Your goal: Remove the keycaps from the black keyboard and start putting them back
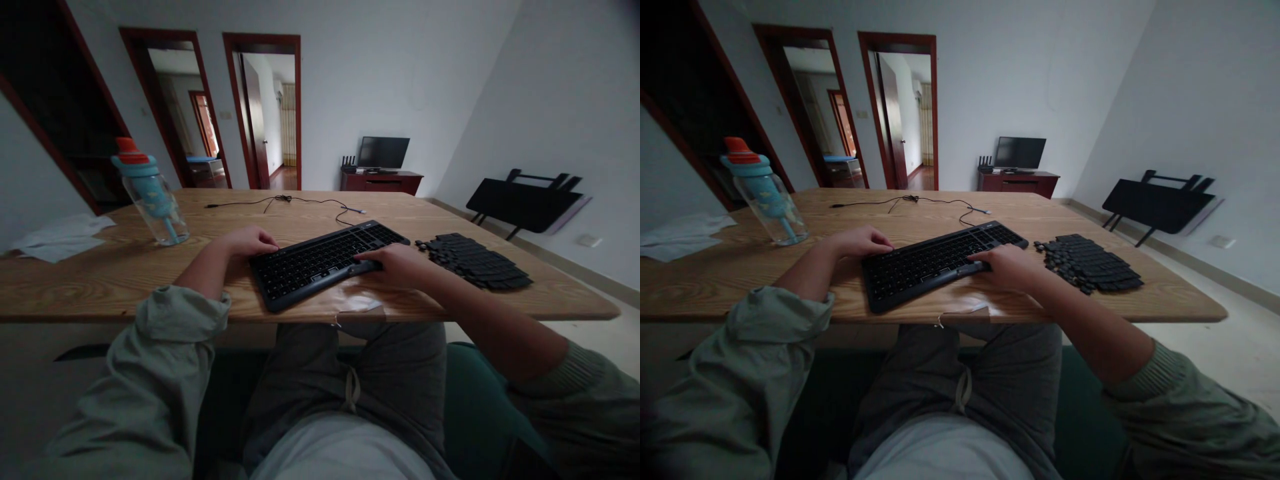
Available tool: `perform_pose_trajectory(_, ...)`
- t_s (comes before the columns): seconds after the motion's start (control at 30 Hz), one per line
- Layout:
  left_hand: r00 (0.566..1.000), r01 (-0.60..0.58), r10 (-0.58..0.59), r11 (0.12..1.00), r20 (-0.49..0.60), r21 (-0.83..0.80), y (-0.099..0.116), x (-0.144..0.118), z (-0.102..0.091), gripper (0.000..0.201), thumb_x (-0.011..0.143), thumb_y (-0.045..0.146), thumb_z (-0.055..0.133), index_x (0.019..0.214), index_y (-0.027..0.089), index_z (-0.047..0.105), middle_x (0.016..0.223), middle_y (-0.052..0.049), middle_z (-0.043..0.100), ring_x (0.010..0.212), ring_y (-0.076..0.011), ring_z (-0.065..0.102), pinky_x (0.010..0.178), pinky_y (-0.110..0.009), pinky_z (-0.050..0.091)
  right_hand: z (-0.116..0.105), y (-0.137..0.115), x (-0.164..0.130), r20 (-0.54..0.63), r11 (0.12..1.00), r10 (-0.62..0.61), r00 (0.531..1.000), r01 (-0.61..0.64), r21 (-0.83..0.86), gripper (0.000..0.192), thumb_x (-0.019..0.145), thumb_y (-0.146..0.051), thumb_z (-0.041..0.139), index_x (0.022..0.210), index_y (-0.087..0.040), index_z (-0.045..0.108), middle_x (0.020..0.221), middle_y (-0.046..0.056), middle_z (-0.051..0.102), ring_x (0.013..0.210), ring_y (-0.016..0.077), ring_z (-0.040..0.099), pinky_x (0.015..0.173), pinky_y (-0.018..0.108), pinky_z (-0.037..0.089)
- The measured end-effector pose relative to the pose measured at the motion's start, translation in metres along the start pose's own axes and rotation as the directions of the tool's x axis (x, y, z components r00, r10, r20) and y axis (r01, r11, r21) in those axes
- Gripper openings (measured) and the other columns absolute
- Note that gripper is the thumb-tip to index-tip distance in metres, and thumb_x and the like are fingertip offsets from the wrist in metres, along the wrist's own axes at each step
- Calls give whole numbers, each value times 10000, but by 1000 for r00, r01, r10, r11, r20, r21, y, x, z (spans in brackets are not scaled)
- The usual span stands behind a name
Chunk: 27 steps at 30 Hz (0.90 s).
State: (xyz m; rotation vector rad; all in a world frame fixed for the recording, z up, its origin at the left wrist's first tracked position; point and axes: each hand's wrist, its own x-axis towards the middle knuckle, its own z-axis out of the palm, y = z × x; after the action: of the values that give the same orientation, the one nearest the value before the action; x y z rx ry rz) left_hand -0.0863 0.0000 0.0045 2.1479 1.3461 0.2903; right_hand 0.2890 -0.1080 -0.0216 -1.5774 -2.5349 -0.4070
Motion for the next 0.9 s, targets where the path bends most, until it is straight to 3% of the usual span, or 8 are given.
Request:
perform_pose_trajectory(0.2, 999, -31, 31, 999, 7, -9, 2, 2, 3, 593, 573, 615, 775, 951, 160, 821, 902, -82, 779, 770, -225, 619, 668, -302, 448, 1, 21, 13, 50, 997, 13, 999, -16, 76, 350, 860, -434, 680, 1186, -331, 755, 975, 58, 784, 782, 221, 698, 658, 285, 468)
perform_pose_trajectory(0.3, 999, -38, 38, 999, -9, -11, -1, 6, 5, 556, 610, 593, 768, 950, 156, 818, 888, -79, 775, 749, -208, 610, 655, -294, 435, 0, 25, 19, 87, 1000, -8, 996, 6, 25, 319, 873, -389, 664, 1164, -303, 764, 1001, 72, 784, 827, 239, 707, 681, 298, 472)
perform_pose_trajectory(0.5, 997, -71, 71, 997, 1, -24, -6, 10, 6, 493, 626, 583, 769, 884, 166, 814, 828, -66, 757, 700, -194, 596, 621, -290, 415, 1, 30, 26, 91, 972, -190, 977, 201, -125, 366, 869, -229, 612, 1209, -271, 743, 1004, 83, 781, 896, 238, 709, 776, 323, 477)
perform_pose_trajectory(0.63, 997, -81, 81, 995, 0, -56, -3, 14, 12, 448, 635, 569, 782, 840, 171, 804, 747, -50, 727, 634, -179, 572, 593, -294, 396, 5, 40, 31, 98, 980, -149, 984, 160, -119, 384, 830, -201, 613, 1182, -261, 754, 965, 90, 778, 859, 228, 703, 745, 312, 467)
perform_pose_trajectory(0.77, 998, -69, 69, 996, -2, -62, 4, 17, 17, 381, 647, 526, 783, 785, 171, 783, 716, -40, 703, 606, -165, 549, 585, -298, 386, -5, 49, 40, 137, 988, -67, 988, 46, 148, 303, 810, -310, 642, 1068, -231, 780, 871, 69, 765, 708, 194, 655, 634, 293, 440)
perform_pose_trajectory(0.83, 998, -62, 63, 995, 0, -79, 7, 16, 19, 356, 654, 504, 780, 780, 170, 774, 719, -42, 699, 601, -165, 548, 578, -299, 388, -20, 39, 48, 76, 921, -11, 997, -19, 390, 322, 855, -415, 598, 1013, -202, 780, 793, 60, 738, 648, 180, 612, 593, 295, 424)
perform_pose_trajectory(0.9, 998, -65, 66, 993, 7, -101, 9, 15, 19, 343, 665, 495, 776, 771, 169, 761, 693, -41, 682, 582, -163, 539, 563, -299, 386, -37, 16, 61, -61, 803, 70, 996, -20, 596, 436, 906, -519, 525, 1019, -178, 771, 772, 66, 711, 652, 179, 592, 596, 305, 421)
